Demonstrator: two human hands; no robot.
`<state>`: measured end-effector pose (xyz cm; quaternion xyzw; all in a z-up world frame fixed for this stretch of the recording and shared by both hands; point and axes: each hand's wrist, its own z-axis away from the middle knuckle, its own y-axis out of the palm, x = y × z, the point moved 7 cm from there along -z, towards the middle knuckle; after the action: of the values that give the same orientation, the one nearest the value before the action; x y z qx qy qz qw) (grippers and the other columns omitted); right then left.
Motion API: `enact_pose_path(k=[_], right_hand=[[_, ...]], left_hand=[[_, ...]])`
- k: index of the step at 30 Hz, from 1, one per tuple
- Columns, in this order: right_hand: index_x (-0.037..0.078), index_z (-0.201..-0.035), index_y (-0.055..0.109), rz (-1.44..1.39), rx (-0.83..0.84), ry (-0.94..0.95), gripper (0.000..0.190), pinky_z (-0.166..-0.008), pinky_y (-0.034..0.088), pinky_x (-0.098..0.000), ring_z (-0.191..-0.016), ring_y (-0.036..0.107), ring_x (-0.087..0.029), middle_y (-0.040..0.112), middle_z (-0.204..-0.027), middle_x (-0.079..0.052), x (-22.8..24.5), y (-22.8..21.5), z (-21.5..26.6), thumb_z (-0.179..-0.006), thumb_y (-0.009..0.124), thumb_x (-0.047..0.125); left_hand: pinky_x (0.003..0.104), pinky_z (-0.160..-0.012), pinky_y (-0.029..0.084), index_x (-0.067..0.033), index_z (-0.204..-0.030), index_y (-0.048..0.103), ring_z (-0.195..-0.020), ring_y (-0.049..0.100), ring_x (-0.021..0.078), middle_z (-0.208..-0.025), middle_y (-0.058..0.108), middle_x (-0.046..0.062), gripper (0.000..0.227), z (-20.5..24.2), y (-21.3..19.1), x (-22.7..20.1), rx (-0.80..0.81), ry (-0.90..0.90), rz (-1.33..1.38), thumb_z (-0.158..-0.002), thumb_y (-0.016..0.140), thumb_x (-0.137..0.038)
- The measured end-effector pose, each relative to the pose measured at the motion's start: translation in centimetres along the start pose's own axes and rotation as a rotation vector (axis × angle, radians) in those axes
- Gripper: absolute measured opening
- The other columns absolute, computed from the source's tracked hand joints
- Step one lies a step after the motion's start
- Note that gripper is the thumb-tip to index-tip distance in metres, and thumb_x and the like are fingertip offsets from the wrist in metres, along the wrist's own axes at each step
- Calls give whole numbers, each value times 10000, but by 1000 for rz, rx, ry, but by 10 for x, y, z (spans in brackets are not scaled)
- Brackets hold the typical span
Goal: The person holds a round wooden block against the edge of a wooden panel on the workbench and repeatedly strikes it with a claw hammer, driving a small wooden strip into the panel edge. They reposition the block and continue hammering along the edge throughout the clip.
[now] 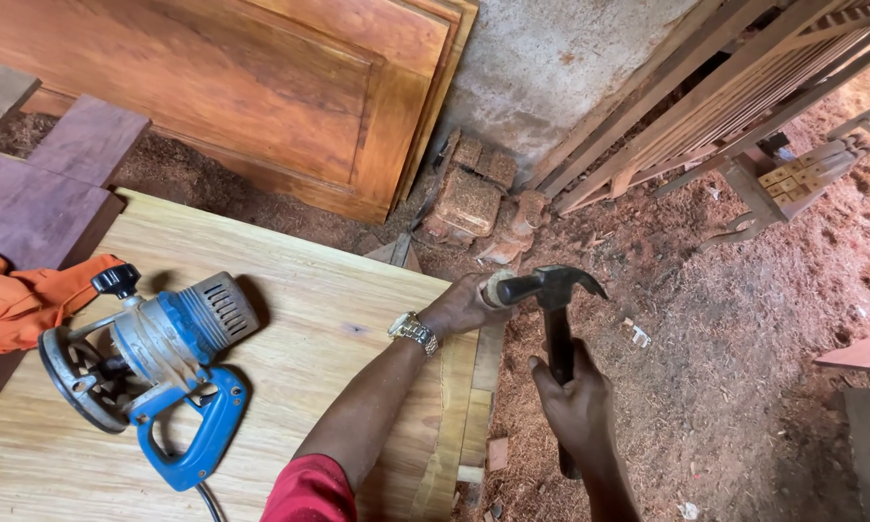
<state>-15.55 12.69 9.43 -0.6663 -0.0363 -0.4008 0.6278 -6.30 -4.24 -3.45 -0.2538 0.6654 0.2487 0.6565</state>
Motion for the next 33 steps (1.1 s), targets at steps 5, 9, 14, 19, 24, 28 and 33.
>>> enact_pose_path(k=[5,9,14,19,24,28,33], right_hand=[[54,-1123,600,23,131,127,284,-388,491,-340,-449,558,-157,643,-679,-153,0,13,-1,-926,644,254],[85,-1194,558,104,168,171,341,-458,510,-387,-482,625,-197,673,-658,-130,17,7,2,-908,620,259],[109,-1242,540,150,178,173,385,-494,520,-402,-499,636,-185,675,-673,-98,15,6,2,-906,616,280],[90,-1272,510,131,209,220,419,-421,510,-374,-468,565,-187,651,-691,-108,5,7,2,-935,613,317],[73,-1202,556,117,87,149,384,-418,530,-343,-483,607,-168,666,-698,-101,17,-13,3,-915,640,315],[44,-1137,608,-54,-221,-244,310,-398,525,-309,-474,615,-135,688,-764,-59,53,-56,11,-891,728,188],[5,-1209,551,-571,-426,-386,275,-452,570,-298,-552,647,-113,667,-820,-61,101,-114,29,-970,683,40]], left_hand=[[346,-973,568,-95,-1270,625,-1053,705,165,-1115,756,86,504,10,0,-22,37,54,20,-823,820,-222],[339,-971,559,-106,-1290,615,-1058,696,155,-1113,748,61,526,16,-3,-35,27,83,-20,-822,826,-221],[339,-981,557,-109,-1295,612,-1064,693,151,-1125,747,53,525,14,-2,-31,14,102,-17,-823,820,-206],[356,-1016,552,-142,-1331,595,-1087,686,151,-1126,738,46,520,13,-1,-26,40,38,27,-852,791,-199],[375,-1038,544,-128,-1293,627,-1113,691,172,-1149,736,60,469,13,-2,-26,39,29,19,-856,791,-172],[360,-1055,537,-124,-1284,627,-1129,695,168,-1177,737,72,490,12,-3,-21,46,3,10,-830,802,-180],[337,-1065,521,-107,-1277,635,-1152,686,173,-1210,733,85,488,15,-6,-32,38,-16,-25,-831,813,-194]])
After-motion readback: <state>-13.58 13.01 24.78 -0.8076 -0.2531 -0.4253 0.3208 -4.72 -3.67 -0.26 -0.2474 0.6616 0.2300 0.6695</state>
